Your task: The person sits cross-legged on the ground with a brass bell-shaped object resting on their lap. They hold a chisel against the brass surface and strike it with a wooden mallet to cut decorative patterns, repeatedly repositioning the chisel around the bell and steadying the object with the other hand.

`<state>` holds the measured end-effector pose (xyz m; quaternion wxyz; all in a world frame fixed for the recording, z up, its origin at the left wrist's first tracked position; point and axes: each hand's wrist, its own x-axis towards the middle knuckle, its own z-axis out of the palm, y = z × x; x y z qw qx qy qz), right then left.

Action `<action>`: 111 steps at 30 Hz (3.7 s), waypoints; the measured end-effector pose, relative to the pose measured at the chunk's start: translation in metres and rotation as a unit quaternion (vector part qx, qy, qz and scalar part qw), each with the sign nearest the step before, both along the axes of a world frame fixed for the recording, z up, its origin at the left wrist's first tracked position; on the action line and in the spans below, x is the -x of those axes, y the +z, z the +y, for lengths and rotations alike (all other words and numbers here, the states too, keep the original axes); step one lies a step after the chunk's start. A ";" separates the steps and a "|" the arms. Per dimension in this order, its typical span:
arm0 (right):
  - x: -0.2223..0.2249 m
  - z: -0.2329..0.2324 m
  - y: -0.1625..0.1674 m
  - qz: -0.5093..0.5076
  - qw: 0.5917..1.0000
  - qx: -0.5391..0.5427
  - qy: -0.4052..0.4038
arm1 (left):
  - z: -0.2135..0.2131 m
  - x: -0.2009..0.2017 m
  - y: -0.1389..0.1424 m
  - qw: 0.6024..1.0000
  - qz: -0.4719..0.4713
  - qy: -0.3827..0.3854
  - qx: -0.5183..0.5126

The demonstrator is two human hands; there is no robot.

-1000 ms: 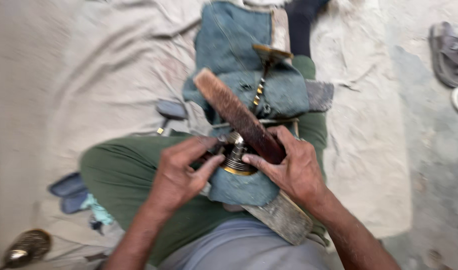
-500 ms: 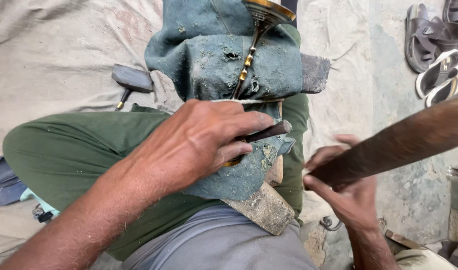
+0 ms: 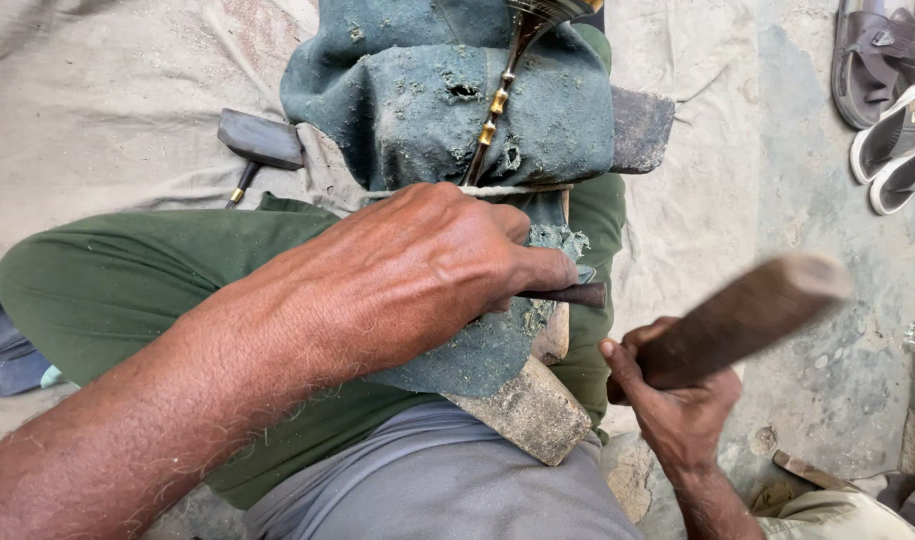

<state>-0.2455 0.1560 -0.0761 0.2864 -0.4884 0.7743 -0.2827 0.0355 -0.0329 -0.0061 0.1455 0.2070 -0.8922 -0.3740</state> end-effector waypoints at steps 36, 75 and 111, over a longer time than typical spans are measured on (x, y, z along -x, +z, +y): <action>-0.062 -0.161 0.173 0.360 0.843 0.080 0.392 | 0.088 0.000 -0.051 0.850 0.219 0.477 -0.055; 0.015 0.006 -0.022 -0.086 0.995 0.038 -0.008 | 0.010 0.019 -0.003 0.998 -0.018 0.049 -0.030; 0.019 -0.073 0.071 -0.028 0.986 0.078 0.142 | 0.057 0.005 -0.023 0.939 0.108 0.324 -0.031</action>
